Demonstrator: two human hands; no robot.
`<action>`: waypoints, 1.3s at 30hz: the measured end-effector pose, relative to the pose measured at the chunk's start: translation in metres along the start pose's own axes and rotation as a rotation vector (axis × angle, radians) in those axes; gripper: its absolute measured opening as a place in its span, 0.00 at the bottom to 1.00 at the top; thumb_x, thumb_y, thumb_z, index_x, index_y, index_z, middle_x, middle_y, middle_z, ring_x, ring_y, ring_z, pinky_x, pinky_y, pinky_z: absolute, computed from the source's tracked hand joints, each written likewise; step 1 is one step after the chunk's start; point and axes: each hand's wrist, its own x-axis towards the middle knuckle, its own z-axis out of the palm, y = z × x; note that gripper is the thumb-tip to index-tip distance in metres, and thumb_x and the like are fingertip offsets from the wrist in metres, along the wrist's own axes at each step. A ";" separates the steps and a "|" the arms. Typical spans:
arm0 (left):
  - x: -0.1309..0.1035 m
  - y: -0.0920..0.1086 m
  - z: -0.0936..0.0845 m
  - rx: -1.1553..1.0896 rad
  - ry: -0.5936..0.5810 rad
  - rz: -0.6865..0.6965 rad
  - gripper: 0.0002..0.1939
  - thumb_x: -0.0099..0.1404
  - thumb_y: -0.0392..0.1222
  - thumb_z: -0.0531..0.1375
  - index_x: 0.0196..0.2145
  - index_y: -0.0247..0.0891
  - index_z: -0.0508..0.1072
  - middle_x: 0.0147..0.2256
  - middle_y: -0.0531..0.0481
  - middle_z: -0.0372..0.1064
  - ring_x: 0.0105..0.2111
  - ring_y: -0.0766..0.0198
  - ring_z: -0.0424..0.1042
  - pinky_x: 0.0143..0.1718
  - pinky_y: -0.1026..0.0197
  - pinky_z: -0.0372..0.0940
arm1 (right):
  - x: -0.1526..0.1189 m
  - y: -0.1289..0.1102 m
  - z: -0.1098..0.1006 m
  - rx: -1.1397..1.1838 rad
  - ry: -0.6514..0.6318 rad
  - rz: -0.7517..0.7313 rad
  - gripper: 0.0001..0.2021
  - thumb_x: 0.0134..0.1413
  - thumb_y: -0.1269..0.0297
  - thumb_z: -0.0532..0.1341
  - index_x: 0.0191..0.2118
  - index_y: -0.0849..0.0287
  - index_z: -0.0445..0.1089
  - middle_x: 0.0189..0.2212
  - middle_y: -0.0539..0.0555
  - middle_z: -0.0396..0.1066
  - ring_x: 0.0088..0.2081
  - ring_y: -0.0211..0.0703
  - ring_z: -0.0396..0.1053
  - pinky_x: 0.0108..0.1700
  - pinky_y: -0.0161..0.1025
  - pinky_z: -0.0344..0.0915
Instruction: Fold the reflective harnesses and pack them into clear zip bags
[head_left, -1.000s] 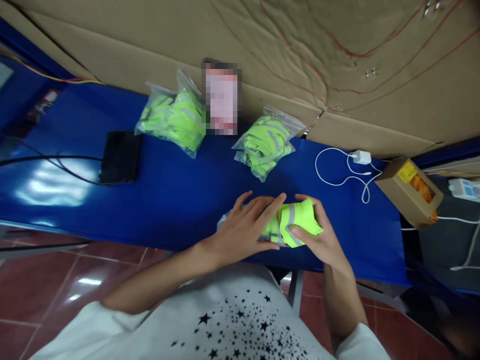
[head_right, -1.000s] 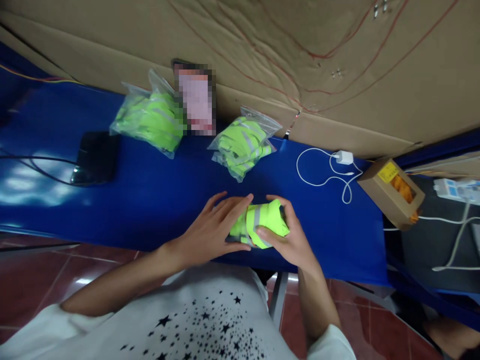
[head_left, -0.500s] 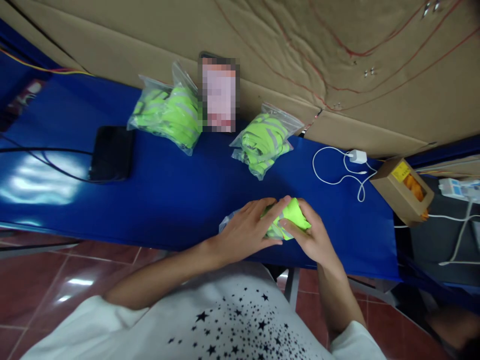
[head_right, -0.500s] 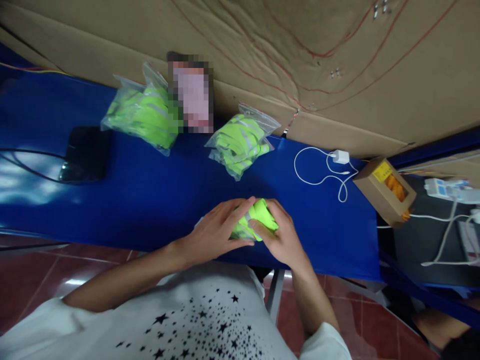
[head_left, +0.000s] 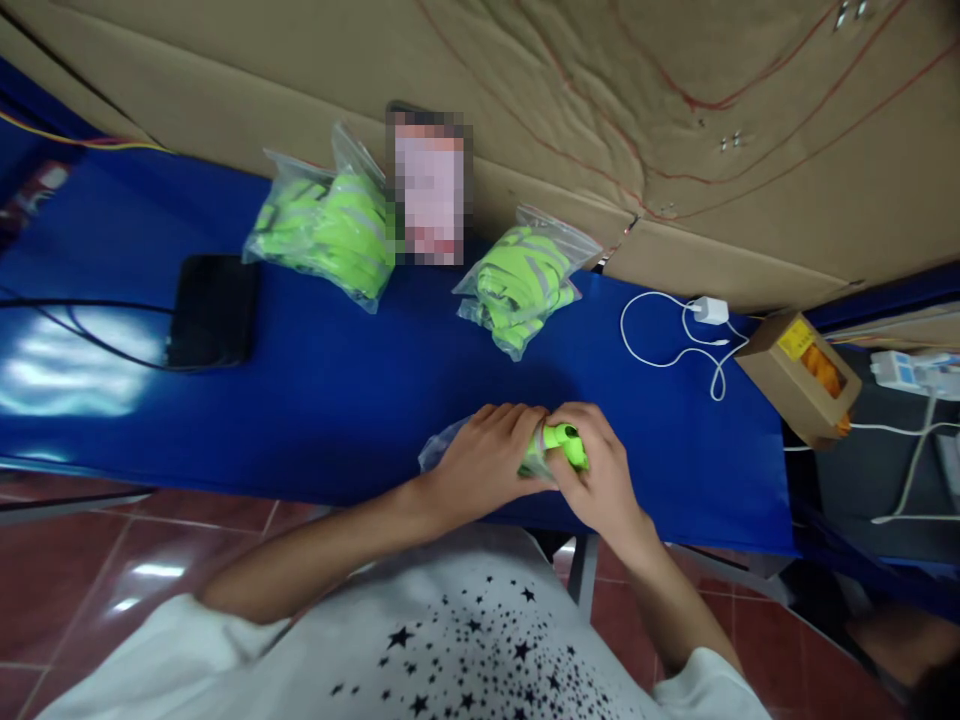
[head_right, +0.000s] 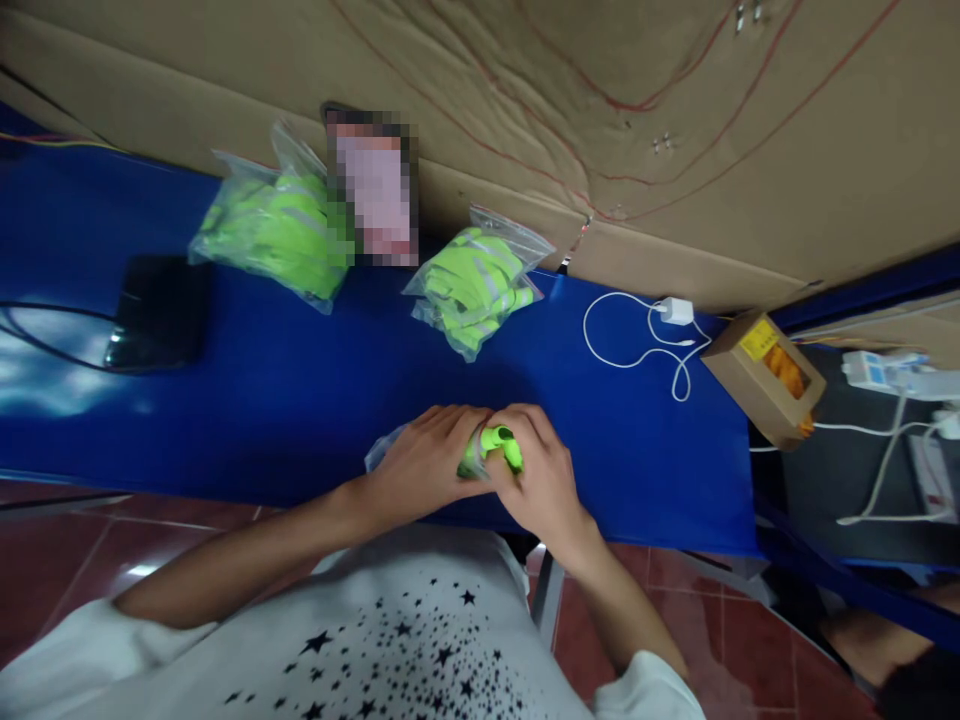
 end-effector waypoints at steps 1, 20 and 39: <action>0.000 0.002 0.001 0.035 0.001 0.006 0.32 0.65 0.67 0.61 0.51 0.35 0.66 0.46 0.41 0.75 0.44 0.46 0.76 0.44 0.46 0.67 | 0.000 -0.001 0.000 -0.021 -0.012 0.010 0.16 0.58 0.72 0.58 0.51 0.53 0.66 0.51 0.58 0.66 0.54 0.51 0.69 0.55 0.51 0.69; 0.004 0.009 -0.009 -0.144 -0.125 -0.025 0.45 0.54 0.55 0.75 0.60 0.35 0.60 0.55 0.36 0.72 0.55 0.43 0.73 0.55 0.44 0.66 | 0.003 0.009 -0.011 0.212 -0.227 -0.075 0.07 0.63 0.67 0.66 0.46 0.53 0.77 0.41 0.52 0.78 0.41 0.40 0.77 0.42 0.39 0.73; 0.017 0.001 -0.039 -0.210 -0.099 0.038 0.41 0.60 0.47 0.72 0.65 0.44 0.57 0.59 0.42 0.70 0.55 0.51 0.75 0.55 0.51 0.68 | 0.015 0.005 -0.008 0.161 -0.026 -0.120 0.10 0.61 0.72 0.66 0.45 0.50 0.75 0.41 0.48 0.79 0.43 0.40 0.78 0.45 0.40 0.75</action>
